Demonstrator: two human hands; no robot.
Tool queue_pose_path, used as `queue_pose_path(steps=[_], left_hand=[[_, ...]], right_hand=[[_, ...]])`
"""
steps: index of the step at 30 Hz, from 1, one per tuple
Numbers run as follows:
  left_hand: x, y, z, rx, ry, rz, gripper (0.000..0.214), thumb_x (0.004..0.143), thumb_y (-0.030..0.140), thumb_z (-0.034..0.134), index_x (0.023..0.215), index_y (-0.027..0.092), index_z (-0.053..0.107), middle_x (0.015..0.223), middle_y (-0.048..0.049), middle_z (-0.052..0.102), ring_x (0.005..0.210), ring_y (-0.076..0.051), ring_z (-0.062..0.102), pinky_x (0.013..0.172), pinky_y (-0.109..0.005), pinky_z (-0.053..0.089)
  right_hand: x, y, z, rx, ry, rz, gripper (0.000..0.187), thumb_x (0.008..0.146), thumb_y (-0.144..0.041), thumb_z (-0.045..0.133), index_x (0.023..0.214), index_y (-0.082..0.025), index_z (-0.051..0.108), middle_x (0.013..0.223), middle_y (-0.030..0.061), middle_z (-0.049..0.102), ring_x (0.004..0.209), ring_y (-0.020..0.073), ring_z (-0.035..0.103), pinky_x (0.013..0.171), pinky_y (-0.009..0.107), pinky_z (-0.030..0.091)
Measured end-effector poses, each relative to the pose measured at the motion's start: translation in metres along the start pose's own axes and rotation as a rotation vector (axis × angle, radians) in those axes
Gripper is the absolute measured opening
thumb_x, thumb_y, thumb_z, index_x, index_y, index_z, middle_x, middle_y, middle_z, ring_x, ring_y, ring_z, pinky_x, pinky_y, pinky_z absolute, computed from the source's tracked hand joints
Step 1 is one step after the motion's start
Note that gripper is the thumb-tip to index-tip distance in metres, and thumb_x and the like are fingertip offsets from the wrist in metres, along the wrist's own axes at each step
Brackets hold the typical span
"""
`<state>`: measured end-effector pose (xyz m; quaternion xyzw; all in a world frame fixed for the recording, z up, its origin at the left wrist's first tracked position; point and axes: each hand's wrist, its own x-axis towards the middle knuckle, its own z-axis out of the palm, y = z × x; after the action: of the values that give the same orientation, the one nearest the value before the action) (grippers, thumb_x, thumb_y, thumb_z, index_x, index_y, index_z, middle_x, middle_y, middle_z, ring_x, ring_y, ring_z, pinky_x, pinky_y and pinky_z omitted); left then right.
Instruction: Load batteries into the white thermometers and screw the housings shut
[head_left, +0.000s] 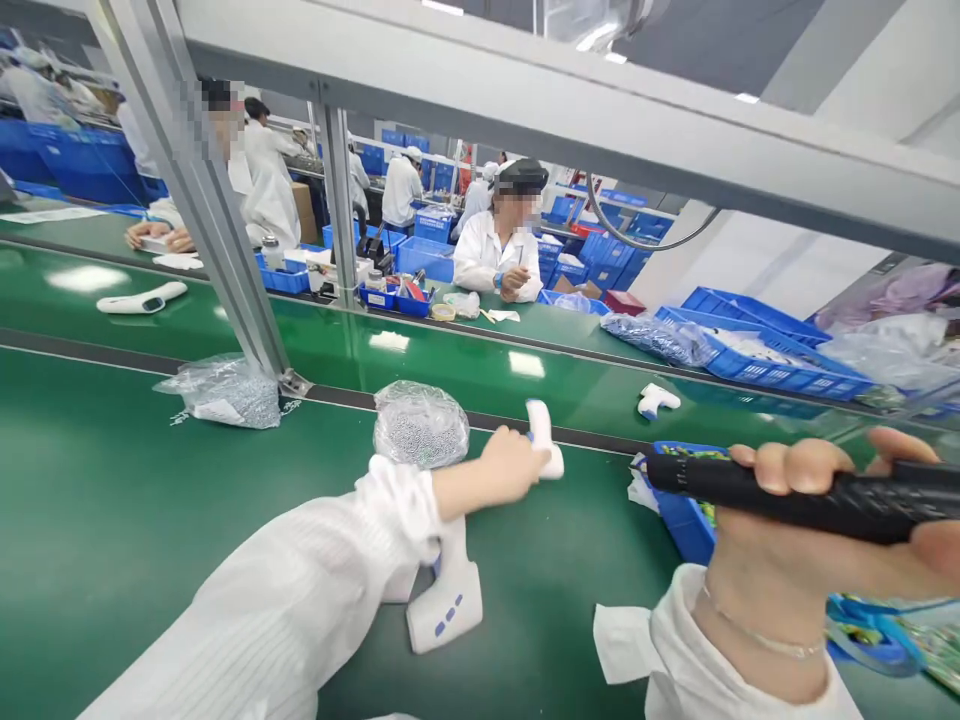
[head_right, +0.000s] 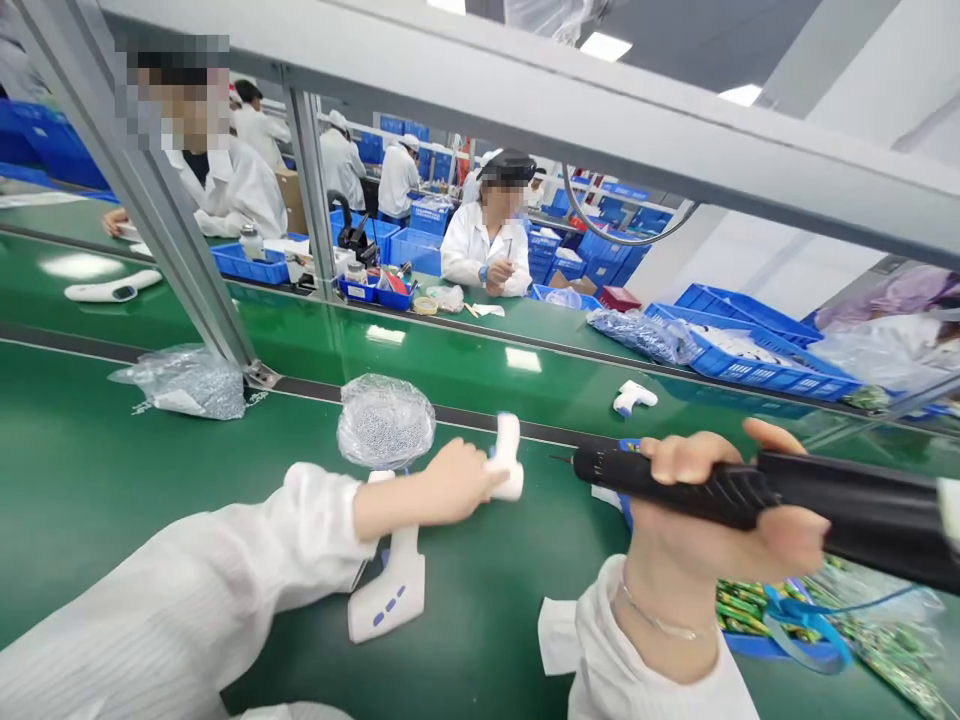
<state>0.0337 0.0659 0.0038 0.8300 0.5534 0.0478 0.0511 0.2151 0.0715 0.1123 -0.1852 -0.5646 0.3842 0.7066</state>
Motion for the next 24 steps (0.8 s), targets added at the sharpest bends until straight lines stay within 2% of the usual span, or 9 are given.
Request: queue_pose_path(steps=[3, 5, 7, 11, 14, 16, 21, 24], left_hand=[[0.038, -0.043, -0.012, -0.007, 0.07, -0.093, 0.031, 0.085, 0.034, 0.056, 0.111, 0.019, 0.054, 0.102, -0.0095, 0.059, 0.093, -0.023, 0.055, 0.078, -0.036, 0.041], [0.043, -0.074, -0.013, -0.017, 0.094, -0.161, 0.034, 0.088, 0.038, 0.052, 0.114, 0.016, 0.052, 0.11, -0.0092, 0.055, 0.097, -0.022, 0.054, 0.082, -0.04, 0.044], [0.029, -0.104, -0.008, -0.025, 0.091, -0.227, 0.032, 0.089, 0.038, 0.05, 0.111, 0.015, 0.053, 0.111, -0.0084, 0.055, 0.095, -0.02, 0.055, 0.082, -0.04, 0.046], [-0.031, -0.145, 0.013, -0.032, 0.036, -0.324, 0.024, 0.089, 0.034, 0.052, 0.1, 0.014, 0.057, 0.101, -0.0061, 0.059, 0.089, -0.018, 0.057, 0.079, -0.038, 0.049], [-0.066, -0.154, 0.025, -0.037, 0.013, -0.365, 0.018, 0.087, 0.031, 0.055, 0.092, 0.014, 0.06, 0.097, -0.0052, 0.06, 0.092, -0.018, 0.056, 0.08, -0.038, 0.048], [-0.076, -0.154, 0.031, -0.047, 0.026, -0.389, 0.015, 0.087, 0.028, 0.055, 0.088, 0.014, 0.061, 0.096, -0.0052, 0.06, 0.095, -0.019, 0.055, 0.081, -0.038, 0.047], [-0.073, -0.15, 0.036, -0.108, 0.108, -0.438, 0.015, 0.088, 0.026, 0.053, 0.09, 0.014, 0.062, 0.097, -0.0052, 0.06, 0.094, -0.018, 0.055, 0.079, -0.036, 0.047], [-0.073, -0.15, 0.038, -0.16, 0.145, -0.435, 0.015, 0.088, 0.026, 0.053, 0.09, 0.014, 0.062, 0.096, -0.0046, 0.06, 0.092, -0.018, 0.056, 0.079, -0.036, 0.047]], right_hand=[[-0.01, -0.005, -0.02, 0.07, 0.011, 0.002, 0.046, 0.055, -0.058, 0.078, 0.088, -0.029, 0.062, 0.055, -0.0051, 0.043, 0.047, 0.0143, 0.03, 0.056, 0.03, 0.035], [-0.019, -0.003, -0.03, 0.039, 0.003, 0.046, 0.042, 0.061, -0.057, 0.073, 0.09, -0.029, 0.062, 0.055, -0.0042, 0.044, 0.047, 0.0151, 0.032, 0.056, 0.031, 0.035], [-0.028, 0.0, -0.037, 0.002, 0.009, 0.056, 0.042, 0.064, -0.058, 0.071, 0.092, -0.028, 0.063, 0.054, -0.0037, 0.044, 0.047, 0.0156, 0.034, 0.055, 0.032, 0.035], [-0.034, 0.009, -0.045, 0.022, 0.002, 0.066, 0.04, 0.063, -0.055, 0.067, 0.09, -0.026, 0.063, 0.051, -0.0033, 0.044, 0.043, 0.0146, 0.035, 0.049, 0.03, 0.036], [-0.032, 0.019, -0.04, 0.085, -0.063, 0.074, 0.039, 0.064, -0.052, 0.066, 0.09, -0.024, 0.063, 0.051, -0.0029, 0.046, 0.042, 0.0141, 0.037, 0.047, 0.029, 0.038], [-0.031, 0.024, -0.032, 0.114, -0.133, 0.08, 0.038, 0.066, -0.052, 0.066, 0.091, -0.024, 0.062, 0.053, -0.0028, 0.047, 0.043, 0.0137, 0.039, 0.048, 0.028, 0.04], [-0.033, 0.023, -0.005, 0.145, -0.266, 0.058, 0.035, 0.076, -0.051, 0.064, 0.097, -0.024, 0.062, 0.054, -0.0034, 0.047, 0.044, 0.0126, 0.039, 0.047, 0.025, 0.038], [-0.035, 0.019, 0.004, 0.17, -0.322, 0.049, 0.035, 0.078, -0.051, 0.063, 0.1, -0.024, 0.061, 0.057, -0.0034, 0.048, 0.046, 0.0123, 0.039, 0.048, 0.025, 0.038]])
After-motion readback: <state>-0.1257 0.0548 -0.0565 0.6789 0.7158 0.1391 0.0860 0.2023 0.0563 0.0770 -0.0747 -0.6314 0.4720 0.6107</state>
